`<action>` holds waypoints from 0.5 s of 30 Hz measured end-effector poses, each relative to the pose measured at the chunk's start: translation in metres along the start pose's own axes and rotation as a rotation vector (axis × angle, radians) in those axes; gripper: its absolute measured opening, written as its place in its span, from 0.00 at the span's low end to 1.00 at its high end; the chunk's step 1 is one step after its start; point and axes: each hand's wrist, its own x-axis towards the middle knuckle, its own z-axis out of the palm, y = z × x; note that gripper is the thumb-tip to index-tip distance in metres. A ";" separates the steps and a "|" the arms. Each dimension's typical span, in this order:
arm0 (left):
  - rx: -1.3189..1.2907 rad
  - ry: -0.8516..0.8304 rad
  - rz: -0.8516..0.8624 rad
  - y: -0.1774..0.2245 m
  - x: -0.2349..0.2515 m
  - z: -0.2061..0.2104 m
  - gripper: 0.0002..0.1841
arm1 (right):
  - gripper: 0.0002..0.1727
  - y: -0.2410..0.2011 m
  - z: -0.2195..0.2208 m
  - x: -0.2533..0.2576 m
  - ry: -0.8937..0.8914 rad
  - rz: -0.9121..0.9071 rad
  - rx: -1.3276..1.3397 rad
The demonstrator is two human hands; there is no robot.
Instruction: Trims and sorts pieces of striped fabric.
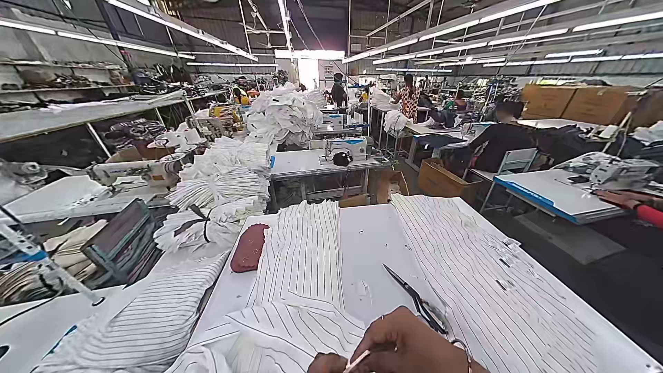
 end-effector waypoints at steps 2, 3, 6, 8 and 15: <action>0.060 -0.020 0.046 -0.005 -0.004 -0.018 0.11 | 0.09 -0.014 -0.009 0.002 0.015 -0.112 -0.085; 0.099 -0.047 0.041 -0.007 -0.005 -0.026 0.12 | 0.09 -0.022 -0.013 0.003 0.006 -0.132 -0.123; 0.130 -0.107 0.045 0.007 0.003 -0.031 0.12 | 0.11 -0.042 -0.019 0.012 -0.021 -0.205 -0.207; 0.139 -0.066 0.139 0.018 0.018 -0.027 0.10 | 0.10 -0.054 -0.021 0.021 0.048 -0.296 -0.298; 0.391 -0.080 0.217 0.008 0.046 -0.102 0.12 | 0.10 -0.127 -0.119 0.007 0.548 -0.418 -0.545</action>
